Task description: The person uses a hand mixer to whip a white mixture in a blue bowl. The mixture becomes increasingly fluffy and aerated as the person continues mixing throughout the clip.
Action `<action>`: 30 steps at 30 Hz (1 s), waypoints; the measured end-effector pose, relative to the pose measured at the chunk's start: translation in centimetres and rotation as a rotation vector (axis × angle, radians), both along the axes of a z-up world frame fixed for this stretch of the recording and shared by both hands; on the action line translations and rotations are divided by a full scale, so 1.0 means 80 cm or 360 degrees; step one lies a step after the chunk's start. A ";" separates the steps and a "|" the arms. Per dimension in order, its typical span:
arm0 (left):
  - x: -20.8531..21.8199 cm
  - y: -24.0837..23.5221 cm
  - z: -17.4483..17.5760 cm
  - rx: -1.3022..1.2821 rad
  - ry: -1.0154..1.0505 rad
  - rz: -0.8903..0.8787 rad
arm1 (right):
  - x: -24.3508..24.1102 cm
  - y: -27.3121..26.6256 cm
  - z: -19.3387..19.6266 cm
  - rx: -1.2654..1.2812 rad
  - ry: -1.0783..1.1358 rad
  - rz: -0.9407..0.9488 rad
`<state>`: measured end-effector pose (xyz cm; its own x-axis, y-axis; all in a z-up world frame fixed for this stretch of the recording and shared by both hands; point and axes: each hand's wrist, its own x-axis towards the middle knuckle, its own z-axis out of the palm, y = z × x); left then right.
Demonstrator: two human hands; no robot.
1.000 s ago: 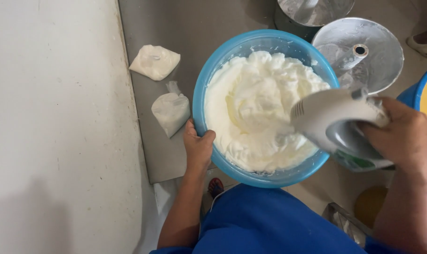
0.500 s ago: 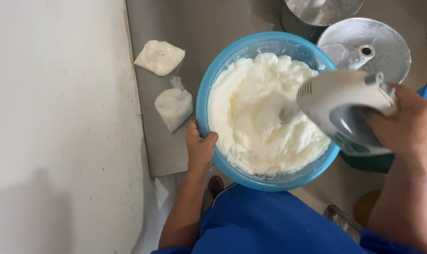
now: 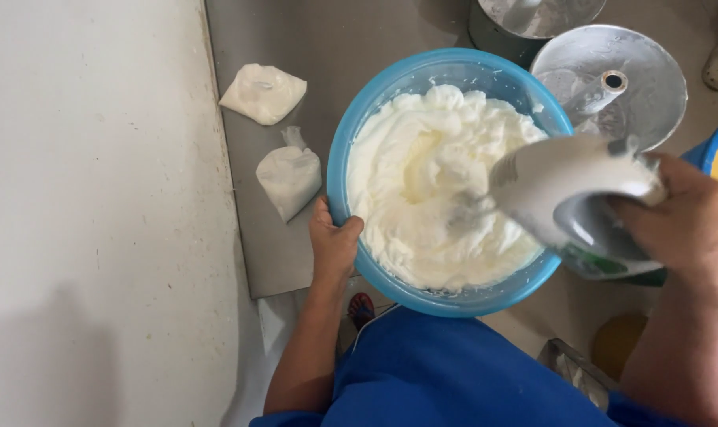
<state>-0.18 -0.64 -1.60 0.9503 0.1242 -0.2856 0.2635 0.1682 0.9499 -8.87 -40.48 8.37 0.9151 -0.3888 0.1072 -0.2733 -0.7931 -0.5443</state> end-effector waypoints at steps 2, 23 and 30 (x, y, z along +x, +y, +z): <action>-0.003 -0.001 0.011 0.0009 0.0019 -0.0011 | 0.028 0.001 -0.010 -0.0165 -0.0129 0.0024; -0.004 0.013 0.009 0.0058 0.0101 -0.0084 | 0.035 -0.032 -0.030 -0.0660 -0.0119 0.0035; -0.011 0.012 0.018 0.0056 -0.0002 -0.0151 | 0.095 0.000 0.001 -0.0371 -0.0616 0.0289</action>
